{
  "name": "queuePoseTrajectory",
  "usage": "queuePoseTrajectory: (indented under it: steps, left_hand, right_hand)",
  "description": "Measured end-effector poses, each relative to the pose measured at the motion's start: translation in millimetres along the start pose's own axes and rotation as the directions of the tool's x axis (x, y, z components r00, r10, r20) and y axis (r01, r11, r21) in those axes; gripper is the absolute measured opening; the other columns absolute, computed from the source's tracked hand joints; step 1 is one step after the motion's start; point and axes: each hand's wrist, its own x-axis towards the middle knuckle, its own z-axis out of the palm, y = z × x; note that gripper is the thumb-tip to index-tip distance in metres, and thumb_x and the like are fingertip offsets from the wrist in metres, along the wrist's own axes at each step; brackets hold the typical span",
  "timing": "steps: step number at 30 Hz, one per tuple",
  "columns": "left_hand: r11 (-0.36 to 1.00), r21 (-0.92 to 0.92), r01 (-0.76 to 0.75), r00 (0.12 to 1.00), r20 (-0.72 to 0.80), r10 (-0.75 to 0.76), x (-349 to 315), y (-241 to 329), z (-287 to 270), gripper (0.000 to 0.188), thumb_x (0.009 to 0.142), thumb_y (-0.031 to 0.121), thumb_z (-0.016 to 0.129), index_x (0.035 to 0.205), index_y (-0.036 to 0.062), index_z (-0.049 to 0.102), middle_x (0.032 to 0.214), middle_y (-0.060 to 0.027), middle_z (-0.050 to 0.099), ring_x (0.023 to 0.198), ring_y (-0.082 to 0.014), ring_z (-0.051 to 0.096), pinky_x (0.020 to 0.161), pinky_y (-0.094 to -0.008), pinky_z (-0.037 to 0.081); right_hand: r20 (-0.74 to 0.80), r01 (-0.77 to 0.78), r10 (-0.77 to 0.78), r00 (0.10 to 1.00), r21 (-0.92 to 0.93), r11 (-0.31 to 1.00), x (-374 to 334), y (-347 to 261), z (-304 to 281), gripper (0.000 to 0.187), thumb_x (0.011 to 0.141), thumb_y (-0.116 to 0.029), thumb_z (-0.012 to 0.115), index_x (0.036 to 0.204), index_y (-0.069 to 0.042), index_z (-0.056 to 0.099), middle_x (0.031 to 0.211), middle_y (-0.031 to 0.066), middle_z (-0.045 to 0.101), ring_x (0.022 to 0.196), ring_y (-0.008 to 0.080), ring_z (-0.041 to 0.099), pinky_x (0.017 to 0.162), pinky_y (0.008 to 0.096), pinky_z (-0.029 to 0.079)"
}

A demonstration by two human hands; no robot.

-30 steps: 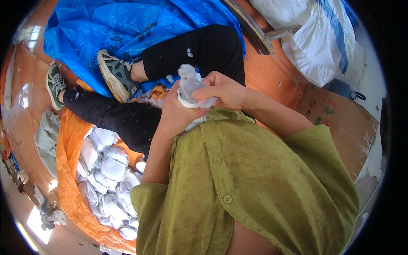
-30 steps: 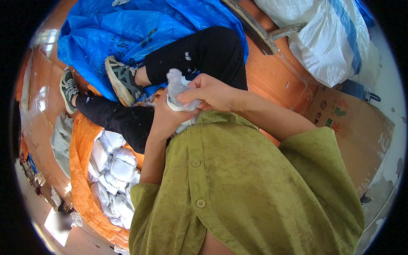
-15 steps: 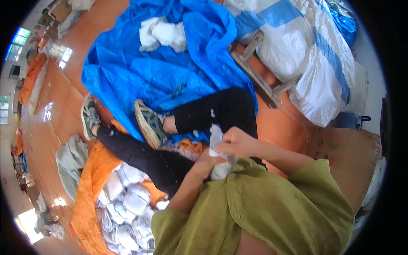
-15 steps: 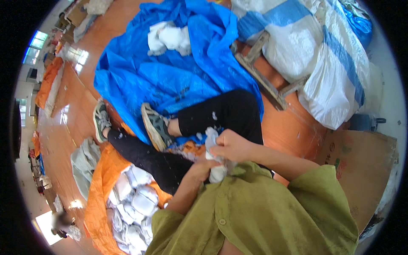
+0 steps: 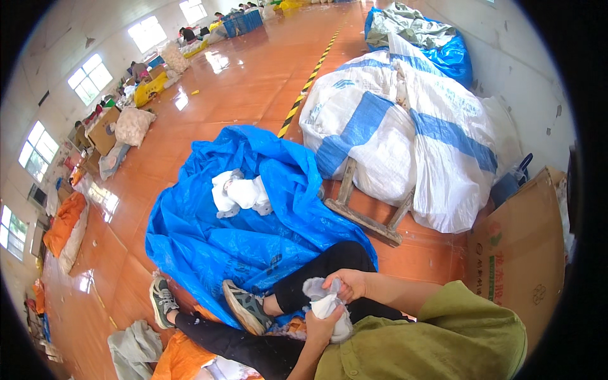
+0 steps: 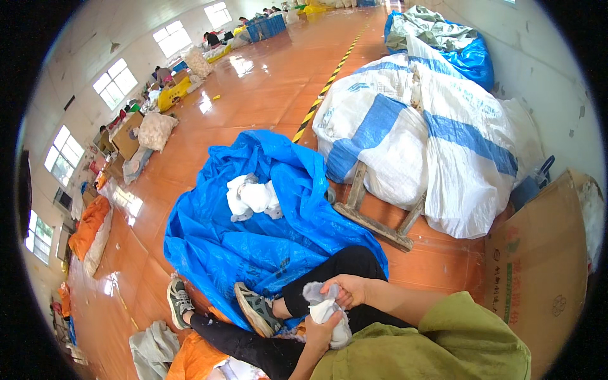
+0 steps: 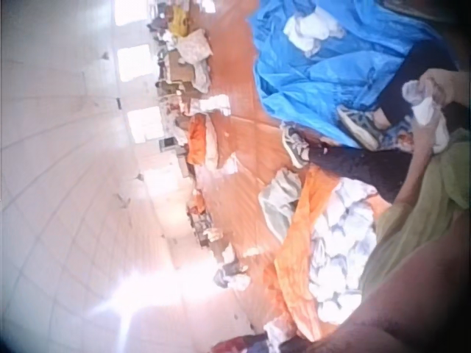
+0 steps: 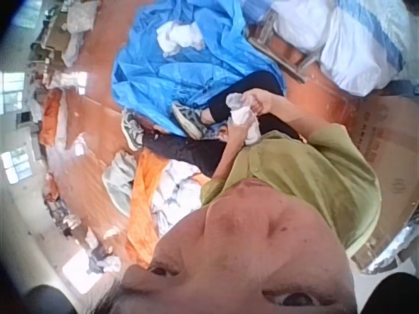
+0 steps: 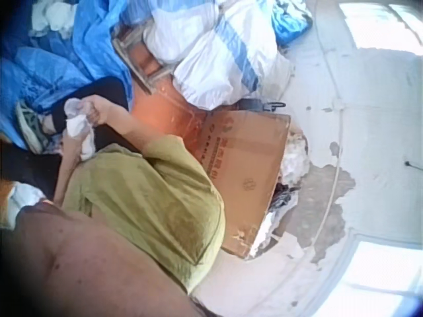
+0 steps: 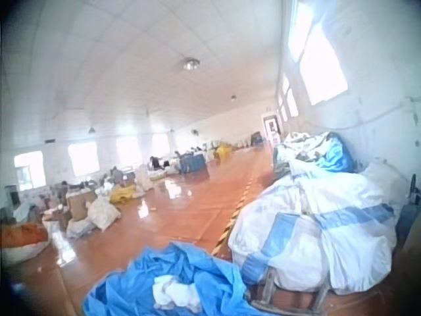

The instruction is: The person sits on the floor and repeatedly picks up white items from a large orange sack. They unwrap each item by hand, remove the white material, and place the unwrapped items onto a blue tarp nearby.

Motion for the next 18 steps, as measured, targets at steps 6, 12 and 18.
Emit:
queuePoseTrajectory:
  steps: [6, 12, 18]
  left_hand:
    - [0.762, 0.55, -0.341, 0.931, 0.085, 0.356, 16, -9, -28, 0.043, 0.067, 0.02, 0.082, 0.103, 0.0024, 0.066, 0.095, -0.0088, 0.07, 0.083, -0.0177, 0.067, 0.072, -0.0335, 0.052]
    - [0.905, 0.352, -0.238, 0.971, 0.098, 0.217, -11, 17, -25, 0.037, 0.068, 0.015, 0.08, 0.098, -0.0001, 0.064, 0.094, -0.0082, 0.069, 0.082, -0.015, 0.065, 0.073, -0.0297, 0.051]
    - [0.964, -0.267, -0.012, 0.979, 0.193, 0.066, -21, 14, -19, 0.044, 0.071, 0.004, 0.075, 0.111, 0.0007, 0.057, 0.097, -0.0061, 0.064, 0.085, -0.0163, 0.063, 0.076, -0.0286, 0.051]
  right_hand:
    - [-0.144, 0.126, -0.512, 0.847, -0.881, 0.456, -18, 6, 22, 0.04, 0.089, -0.043, 0.06, 0.086, -0.003, 0.065, 0.061, 0.0019, 0.056, 0.054, 0.0151, 0.052, 0.05, 0.0305, 0.042]
    - [0.065, -0.052, -0.555, 0.829, -0.98, -0.192, -21, 20, 63, 0.04, 0.091, -0.033, 0.059, 0.076, 0.004, 0.062, 0.061, 0.0073, 0.058, 0.062, 0.0099, 0.051, 0.058, 0.0333, 0.044]
    - [0.135, 0.499, -0.544, 0.828, -0.618, 0.608, -10, 31, 47, 0.031, 0.089, -0.025, 0.063, 0.069, -0.002, 0.065, 0.056, -0.0026, 0.053, 0.051, 0.0014, 0.041, 0.045, 0.0209, 0.027]
